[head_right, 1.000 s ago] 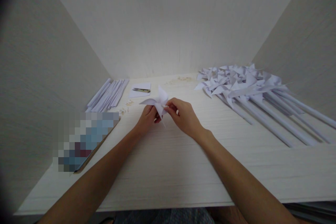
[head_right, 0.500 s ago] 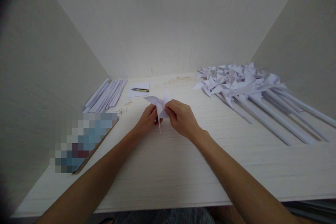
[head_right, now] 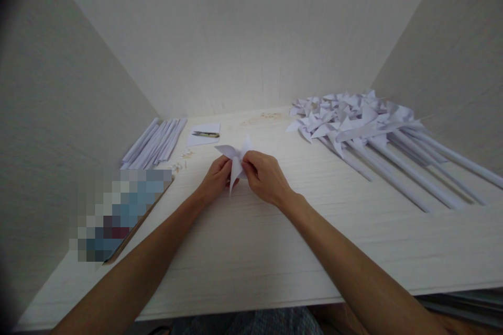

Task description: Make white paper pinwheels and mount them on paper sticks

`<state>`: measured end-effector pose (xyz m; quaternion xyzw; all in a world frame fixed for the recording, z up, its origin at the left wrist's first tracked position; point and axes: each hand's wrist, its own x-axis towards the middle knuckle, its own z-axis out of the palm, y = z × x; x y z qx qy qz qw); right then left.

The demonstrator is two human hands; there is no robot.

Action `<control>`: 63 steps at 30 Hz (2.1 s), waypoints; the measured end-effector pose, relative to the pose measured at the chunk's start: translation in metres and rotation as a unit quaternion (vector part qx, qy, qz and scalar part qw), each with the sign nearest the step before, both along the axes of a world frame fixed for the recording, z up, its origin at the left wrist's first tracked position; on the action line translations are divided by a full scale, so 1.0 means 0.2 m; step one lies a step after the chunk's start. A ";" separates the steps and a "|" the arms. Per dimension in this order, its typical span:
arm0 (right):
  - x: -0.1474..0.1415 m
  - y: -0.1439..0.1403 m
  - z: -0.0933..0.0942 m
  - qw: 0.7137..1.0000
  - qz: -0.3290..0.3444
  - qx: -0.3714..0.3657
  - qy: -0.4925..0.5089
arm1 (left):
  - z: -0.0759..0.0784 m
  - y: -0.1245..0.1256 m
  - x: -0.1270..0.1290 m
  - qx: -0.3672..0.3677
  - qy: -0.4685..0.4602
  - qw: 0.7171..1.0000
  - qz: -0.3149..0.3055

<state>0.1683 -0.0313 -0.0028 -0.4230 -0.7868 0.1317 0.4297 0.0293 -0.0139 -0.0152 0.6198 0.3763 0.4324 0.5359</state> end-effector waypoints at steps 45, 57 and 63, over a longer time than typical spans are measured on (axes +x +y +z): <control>-0.10 0.03 -0.08 0.786 0.124 -0.374 0.476 | 0.01 0.01 0.00 -0.173 -0.125 0.974 -0.078; -0.11 0.06 -0.07 0.763 0.111 -0.401 0.494 | 0.02 0.00 0.02 -0.162 -0.133 0.977 -0.050; -0.11 0.06 -0.08 0.758 0.095 -0.408 0.500 | 0.01 0.00 0.02 -0.158 -0.139 0.976 -0.063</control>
